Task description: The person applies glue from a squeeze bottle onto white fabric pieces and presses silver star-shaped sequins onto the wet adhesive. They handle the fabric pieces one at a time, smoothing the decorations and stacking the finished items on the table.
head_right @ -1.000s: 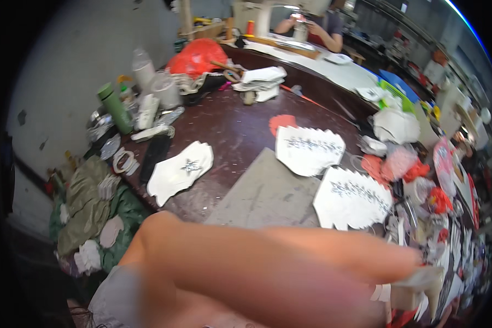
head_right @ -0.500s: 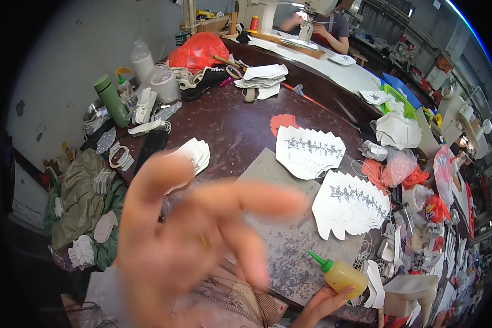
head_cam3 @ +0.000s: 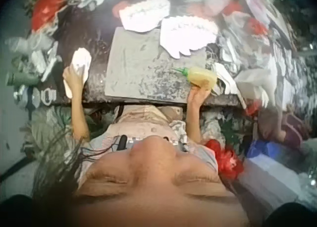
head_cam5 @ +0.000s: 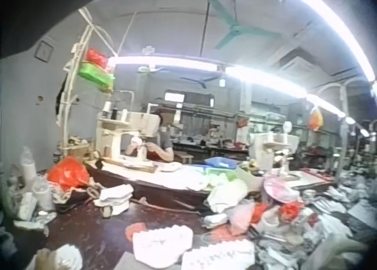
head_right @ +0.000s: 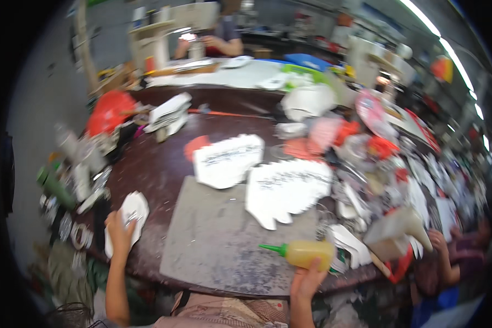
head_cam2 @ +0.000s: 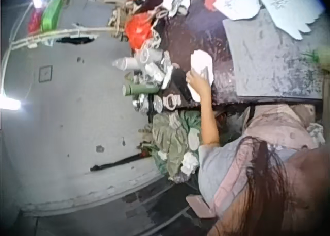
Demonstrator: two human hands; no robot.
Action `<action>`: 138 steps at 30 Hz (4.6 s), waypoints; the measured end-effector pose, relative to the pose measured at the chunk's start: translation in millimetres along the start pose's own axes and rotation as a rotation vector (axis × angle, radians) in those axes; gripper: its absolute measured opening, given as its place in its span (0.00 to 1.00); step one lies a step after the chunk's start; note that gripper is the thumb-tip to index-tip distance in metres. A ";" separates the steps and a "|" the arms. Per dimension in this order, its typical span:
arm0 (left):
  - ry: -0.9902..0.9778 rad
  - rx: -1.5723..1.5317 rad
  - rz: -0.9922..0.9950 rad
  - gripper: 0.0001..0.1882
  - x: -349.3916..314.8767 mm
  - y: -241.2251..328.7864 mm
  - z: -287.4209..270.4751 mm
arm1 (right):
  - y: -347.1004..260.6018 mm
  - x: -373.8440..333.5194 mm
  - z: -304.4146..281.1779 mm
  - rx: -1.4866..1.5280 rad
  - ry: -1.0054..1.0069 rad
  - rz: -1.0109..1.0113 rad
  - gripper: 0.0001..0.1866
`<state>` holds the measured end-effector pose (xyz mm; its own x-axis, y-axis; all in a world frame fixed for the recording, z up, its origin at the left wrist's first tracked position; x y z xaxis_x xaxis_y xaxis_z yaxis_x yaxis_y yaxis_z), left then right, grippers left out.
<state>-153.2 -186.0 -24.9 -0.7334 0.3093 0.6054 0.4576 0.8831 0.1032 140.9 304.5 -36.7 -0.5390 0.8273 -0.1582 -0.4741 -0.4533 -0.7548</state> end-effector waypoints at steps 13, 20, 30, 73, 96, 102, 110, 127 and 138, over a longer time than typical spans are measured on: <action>-0.010 -0.515 0.328 0.14 51.8 136.8 -88.2 | -12.1 2.5 15.7 -0.083 -0.081 0.060 0.23; -0.723 -0.807 0.714 0.16 21.1 262.0 -27.4 | -9.7 -2.8 47.1 -0.209 -0.155 0.208 0.21; -0.614 -0.802 0.705 0.19 20.0 263.4 -18.3 | 6.5 21.3 72.0 -0.404 -0.153 0.189 0.22; -0.499 -0.594 0.922 0.29 -9.0 281.9 -31.9 | -10.8 -10.7 12.1 -0.164 -0.070 0.013 0.31; -0.822 -1.109 0.068 0.50 32.9 271.8 -24.5 | -15.8 -19.7 32.2 -0.220 -0.080 0.095 0.23; -0.501 -1.000 0.118 0.46 20.5 266.3 -1.2 | -4.5 -23.0 51.7 -0.298 -0.095 0.150 0.23; -0.369 -0.831 0.309 0.47 20.7 269.3 -5.1 | 9.5 -7.5 67.5 -0.422 -0.116 0.146 0.22; -0.363 -0.856 0.281 0.48 20.9 266.9 -4.7 | 6.0 -18.2 68.6 -0.443 -0.115 0.156 0.24; -0.356 -0.848 0.271 0.48 19.4 265.0 -2.9 | 13.3 -38.8 59.5 -0.621 -0.178 0.125 0.29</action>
<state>-44.8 53.1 16.5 -0.5946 0.6780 0.4322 0.7437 0.2594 0.6161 114.1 246.6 -2.7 -0.6962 0.6891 -0.2011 0.0606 -0.2227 -0.9730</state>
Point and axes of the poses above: each hand's wrist, its own x-axis towards the middle knuckle, its own z-axis out of the palm, y = z × x, the point moved 6 cm from there along x, towards the middle knuckle, and after that the axes turned 11 degrees about z, right-handed, at the moved point
